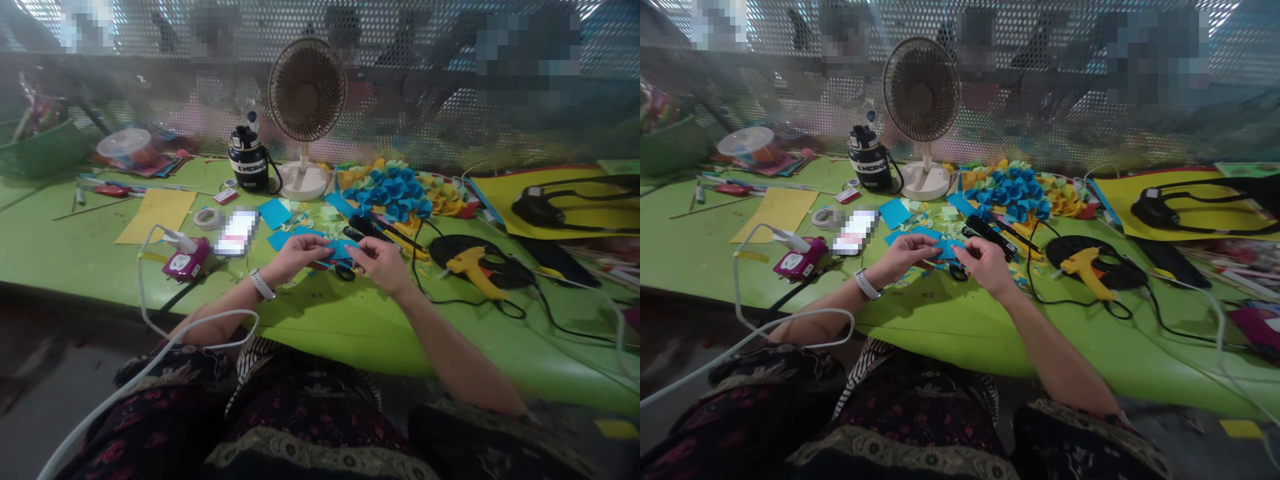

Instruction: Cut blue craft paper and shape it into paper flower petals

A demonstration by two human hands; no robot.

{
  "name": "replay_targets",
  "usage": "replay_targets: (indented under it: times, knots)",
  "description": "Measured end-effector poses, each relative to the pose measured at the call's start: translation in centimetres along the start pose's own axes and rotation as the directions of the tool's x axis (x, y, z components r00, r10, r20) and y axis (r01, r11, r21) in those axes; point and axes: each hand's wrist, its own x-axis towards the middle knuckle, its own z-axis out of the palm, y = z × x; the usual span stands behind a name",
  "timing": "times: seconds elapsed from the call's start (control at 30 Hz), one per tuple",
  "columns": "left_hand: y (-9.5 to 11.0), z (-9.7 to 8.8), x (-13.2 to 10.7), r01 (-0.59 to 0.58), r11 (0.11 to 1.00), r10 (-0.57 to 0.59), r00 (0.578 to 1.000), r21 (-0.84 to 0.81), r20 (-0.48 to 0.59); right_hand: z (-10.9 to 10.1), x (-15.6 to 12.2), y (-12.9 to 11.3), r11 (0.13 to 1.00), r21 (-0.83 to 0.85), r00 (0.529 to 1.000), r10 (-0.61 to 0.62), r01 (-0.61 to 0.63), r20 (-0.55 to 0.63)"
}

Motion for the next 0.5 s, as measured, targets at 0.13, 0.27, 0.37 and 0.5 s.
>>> replay_targets:
  times: [0.13, 0.27, 0.37, 0.5]
  knots:
    - [-0.02, -0.07, 0.04, 0.001, 1.0, -0.001, 1.0, 0.004, 0.0, -0.01, 0.05, -0.2, 0.999, 0.023, 0.998, 0.029, -0.03, 0.048]
    - [0.1, -0.13, 0.04, -0.001, 1.0, 0.001, 1.0, 0.018, 0.007, 0.03, 0.06, -0.34, 0.997, 0.047, 0.996, 0.051, -0.055, 0.073]
    - [0.15, -0.19, 0.08, 0.0, 0.999, 0.0, 1.0, 0.033, 0.006, 0.06, 0.04, -0.36, 0.997, 0.063, 0.997, 0.049, -0.054, 0.067]
    - [0.12, -0.29, 0.18, 0.031, 0.998, -0.031, 1.0, 0.048, 0.003, 0.06, 0.01, -0.36, 0.997, 0.06, 0.997, 0.05, -0.054, 0.061]
